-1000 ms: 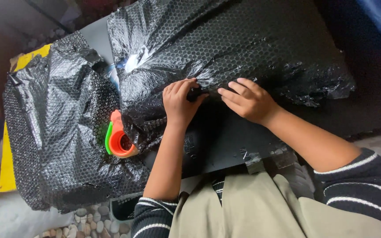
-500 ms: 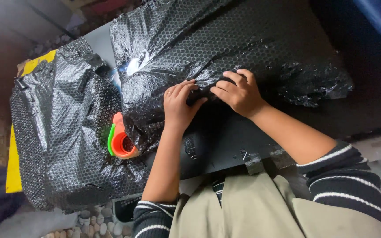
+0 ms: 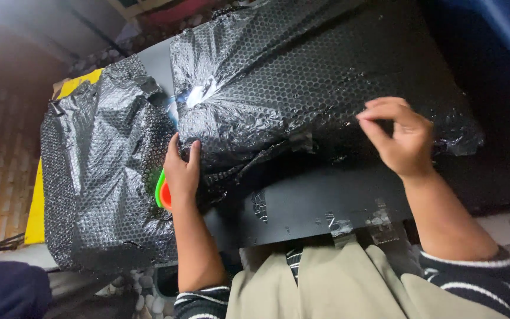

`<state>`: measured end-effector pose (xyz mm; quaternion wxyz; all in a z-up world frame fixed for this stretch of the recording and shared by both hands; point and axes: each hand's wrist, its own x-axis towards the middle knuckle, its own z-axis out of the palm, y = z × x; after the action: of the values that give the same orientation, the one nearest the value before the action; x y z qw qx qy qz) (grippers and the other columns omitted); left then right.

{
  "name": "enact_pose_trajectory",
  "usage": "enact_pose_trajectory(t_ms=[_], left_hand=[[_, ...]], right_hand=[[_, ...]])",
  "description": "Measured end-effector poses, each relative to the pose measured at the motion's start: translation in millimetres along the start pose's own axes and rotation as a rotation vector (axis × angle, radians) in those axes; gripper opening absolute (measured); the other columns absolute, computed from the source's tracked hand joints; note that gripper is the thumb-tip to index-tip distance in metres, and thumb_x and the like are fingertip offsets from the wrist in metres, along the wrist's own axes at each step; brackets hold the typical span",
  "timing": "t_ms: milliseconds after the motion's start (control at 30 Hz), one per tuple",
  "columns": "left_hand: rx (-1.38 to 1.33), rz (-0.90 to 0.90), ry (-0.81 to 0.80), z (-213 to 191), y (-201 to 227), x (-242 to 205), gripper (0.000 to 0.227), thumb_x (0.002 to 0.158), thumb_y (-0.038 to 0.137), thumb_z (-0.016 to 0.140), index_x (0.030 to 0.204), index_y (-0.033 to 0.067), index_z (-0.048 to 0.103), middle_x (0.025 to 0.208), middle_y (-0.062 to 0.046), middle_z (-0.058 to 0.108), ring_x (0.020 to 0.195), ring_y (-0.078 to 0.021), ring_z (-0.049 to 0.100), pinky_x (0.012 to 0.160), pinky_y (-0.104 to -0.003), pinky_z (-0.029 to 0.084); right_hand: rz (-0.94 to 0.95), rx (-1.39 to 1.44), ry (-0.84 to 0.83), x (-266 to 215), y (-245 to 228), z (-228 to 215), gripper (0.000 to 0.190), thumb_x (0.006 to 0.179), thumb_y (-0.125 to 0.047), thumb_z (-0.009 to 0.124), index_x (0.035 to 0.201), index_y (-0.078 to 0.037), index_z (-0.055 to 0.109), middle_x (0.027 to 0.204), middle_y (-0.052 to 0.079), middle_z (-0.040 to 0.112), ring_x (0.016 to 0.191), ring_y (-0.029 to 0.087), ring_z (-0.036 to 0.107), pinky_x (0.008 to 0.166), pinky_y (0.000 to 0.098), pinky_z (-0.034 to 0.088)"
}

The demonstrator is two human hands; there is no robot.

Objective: Wrapping a pillow in black bubble wrap and securing it with adhesive tape using a dispenser.

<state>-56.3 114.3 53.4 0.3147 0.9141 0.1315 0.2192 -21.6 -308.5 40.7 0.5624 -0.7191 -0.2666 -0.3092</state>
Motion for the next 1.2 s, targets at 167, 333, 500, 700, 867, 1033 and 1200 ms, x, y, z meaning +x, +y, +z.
enact_pose_trajectory(t_ms=[167,333,500,700,867,1033,1200], left_hand=[[0.045,-0.121,-0.116,-1,9,-1,0.065,0.098,0.046,0.058,0.148,0.0047,0.049,0.146,-0.019,0.057,0.135,-0.0361,0.052,0.108,-0.05,0.042],[0.019,0.118,-0.06,15,5,-32,0.047,0.095,0.042,0.074,0.13,0.0118,0.067,0.108,-0.021,0.073,0.102,-0.0414,0.07,0.089,-0.051,0.053],[-0.278,0.149,-0.179,23,3,-81,0.045,0.102,0.024,0.059,0.143,0.0055,0.057,0.129,-0.023,0.066,0.115,-0.0408,0.066,0.097,-0.052,0.053],[-0.435,-0.051,-0.193,46,-61,-143,0.033,0.099,-0.001,0.048,0.131,0.0061,0.051,0.119,-0.017,0.064,0.11,-0.0384,0.067,0.09,-0.05,0.056],[-0.514,-0.182,-0.118,85,-99,-188,0.034,0.08,-0.01,0.072,0.104,0.0096,0.058,0.095,-0.006,0.067,0.096,-0.0261,0.075,0.09,-0.04,0.06],[-0.288,0.384,0.121,85,-79,-183,0.037,0.072,-0.004,0.08,0.107,0.0024,0.07,0.111,-0.012,0.068,0.106,-0.0325,0.07,0.093,-0.045,0.058],[-0.189,0.668,0.127,93,-32,-163,0.063,0.068,0.016,0.094,0.126,0.0036,0.072,0.123,-0.014,0.07,0.113,-0.0348,0.069,0.098,-0.046,0.057]], right_hand=[[0.05,-0.138,-0.037,-30,-14,-21,0.013,0.099,0.013,0.07,0.098,0.001,0.067,0.097,0.014,0.07,0.091,0.024,0.067,0.089,0.0334,0.054],[-0.027,-0.08,-0.21,-35,-46,16,0.01,0.082,-0.005,0.081,0.089,-0.012,0.079,0.091,0.006,0.079,0.088,0.028,0.075,0.081,0.0404,0.058],[-0.366,-0.03,-0.581,-58,-49,70,0.014,0.085,-0.009,0.077,0.1,-0.011,0.077,0.1,0.006,0.077,0.096,0.026,0.072,0.08,0.0405,0.056],[-0.639,-0.35,-0.477,-74,-24,110,0.008,0.098,-0.015,0.067,0.103,-0.018,0.072,0.099,0.002,0.064,0.094,0.022,0.063,0.079,0.0368,0.049],[-0.643,-0.466,-0.313,-60,-26,127,0.021,0.102,-0.013,0.061,0.117,-0.023,0.072,0.098,0.0,0.06,0.091,0.02,0.059,0.077,0.0333,0.045],[-0.57,-0.365,-0.445,-76,5,137,0.017,0.097,-0.011,0.063,0.083,-0.02,0.068,0.076,-0.005,0.058,0.074,0.017,0.06,0.07,0.0314,0.049],[-0.537,-0.38,-0.539,-92,13,132,0.02,0.091,-0.011,0.064,0.073,-0.019,0.062,0.068,-0.006,0.053,0.068,0.017,0.058,0.068,0.0313,0.05]])
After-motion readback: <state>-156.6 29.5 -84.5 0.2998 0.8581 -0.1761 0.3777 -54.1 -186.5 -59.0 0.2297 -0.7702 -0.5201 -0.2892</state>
